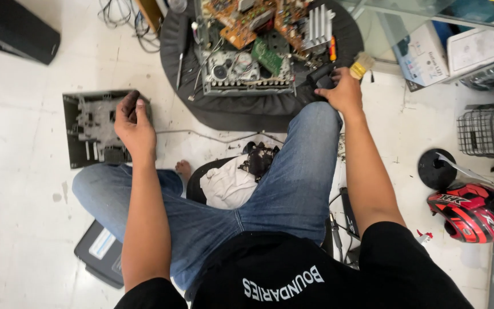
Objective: The person cleans a green circuit board and a large black plastic housing using a brush and a handheld blower. The person brushes dust off the circuit board, then uses the blower to remove debris. The person then brushes and blows dust from the plastic housing.
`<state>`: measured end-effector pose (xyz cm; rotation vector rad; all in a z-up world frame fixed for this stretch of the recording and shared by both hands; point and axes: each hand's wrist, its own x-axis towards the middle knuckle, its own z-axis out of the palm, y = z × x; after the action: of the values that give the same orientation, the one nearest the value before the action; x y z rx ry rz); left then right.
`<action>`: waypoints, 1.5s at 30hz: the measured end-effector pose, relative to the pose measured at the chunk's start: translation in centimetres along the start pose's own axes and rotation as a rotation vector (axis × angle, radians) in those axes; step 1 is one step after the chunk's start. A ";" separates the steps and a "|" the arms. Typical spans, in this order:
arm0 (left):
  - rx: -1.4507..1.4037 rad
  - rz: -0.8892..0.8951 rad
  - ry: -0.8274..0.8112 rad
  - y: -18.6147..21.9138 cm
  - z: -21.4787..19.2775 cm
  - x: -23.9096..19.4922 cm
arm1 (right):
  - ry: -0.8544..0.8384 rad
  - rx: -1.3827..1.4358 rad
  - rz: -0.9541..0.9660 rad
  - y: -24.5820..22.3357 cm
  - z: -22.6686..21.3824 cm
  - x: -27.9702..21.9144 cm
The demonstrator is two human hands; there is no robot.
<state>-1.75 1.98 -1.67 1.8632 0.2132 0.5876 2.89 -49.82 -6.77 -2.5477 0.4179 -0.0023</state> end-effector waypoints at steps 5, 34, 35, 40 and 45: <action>0.148 -0.167 0.172 -11.3 -2.4 -1.5 | -0.052 -0.069 -0.157 -0.2 1.2 1.1; -0.241 -1.292 0.493 -31.1 -7.1 2.3 | 0.420 0.257 0.162 15.5 3.5 4.1; -0.187 -1.309 0.550 -31.0 -7.0 2.2 | 0.415 0.232 0.227 14.9 3.2 4.0; -0.120 -1.338 0.558 -29.4 -6.6 2.0 | 0.400 0.397 0.407 13.9 2.9 4.6; -0.276 -1.245 0.728 -26.7 -7.6 1.7 | 0.414 0.506 0.490 14.8 3.2 5.4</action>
<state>-0.45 18.84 -23.80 0.8773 1.5339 0.3280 3.96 -61.55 -17.72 -1.8866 1.0463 -0.4043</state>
